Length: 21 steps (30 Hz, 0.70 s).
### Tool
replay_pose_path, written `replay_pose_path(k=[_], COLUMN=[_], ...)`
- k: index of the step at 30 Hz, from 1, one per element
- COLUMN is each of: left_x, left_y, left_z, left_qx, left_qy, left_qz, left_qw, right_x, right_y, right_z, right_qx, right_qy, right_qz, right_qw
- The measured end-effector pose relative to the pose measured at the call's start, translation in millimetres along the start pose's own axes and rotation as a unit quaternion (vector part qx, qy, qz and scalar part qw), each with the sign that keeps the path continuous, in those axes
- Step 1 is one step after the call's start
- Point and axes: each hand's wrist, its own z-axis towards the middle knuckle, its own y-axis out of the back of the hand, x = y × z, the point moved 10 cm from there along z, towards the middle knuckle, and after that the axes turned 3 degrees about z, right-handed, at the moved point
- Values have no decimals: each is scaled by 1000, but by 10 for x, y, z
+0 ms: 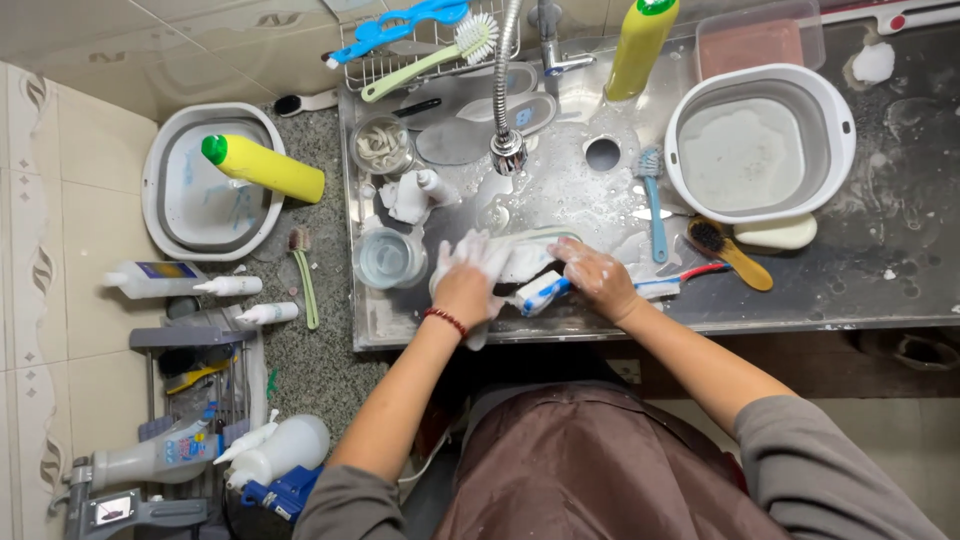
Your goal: The person scrubs a white and blue sneaker with a toothbrush in a sink filled with soapy water. They repeatedly scrub the shoe's surface, rinse it under the faucet, and continue cleaning different sections of the shoe.
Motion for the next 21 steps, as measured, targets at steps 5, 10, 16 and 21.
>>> replay_pose_path(k=[5, 10, 16, 21], left_x=[-5, 171, 228, 106], left_y=[-750, -1100, -514, -357], left_z=[511, 607, 441, 393], left_qx=[87, 88, 6, -63], left_qy=[-4, 22, 104, 104], left_qz=[-13, 8, 6, 89], left_qw=[996, 996, 995, 989], right_x=[-121, -684, -713, -1409], right_y=[124, -119, 243, 1355], right_z=[143, -775, -1205, -981], right_qx=[-23, 35, 20, -81], right_qy=[-159, -400, -543, -475], right_qz=[131, 126, 136, -64], right_qw=[978, 907, 828, 874])
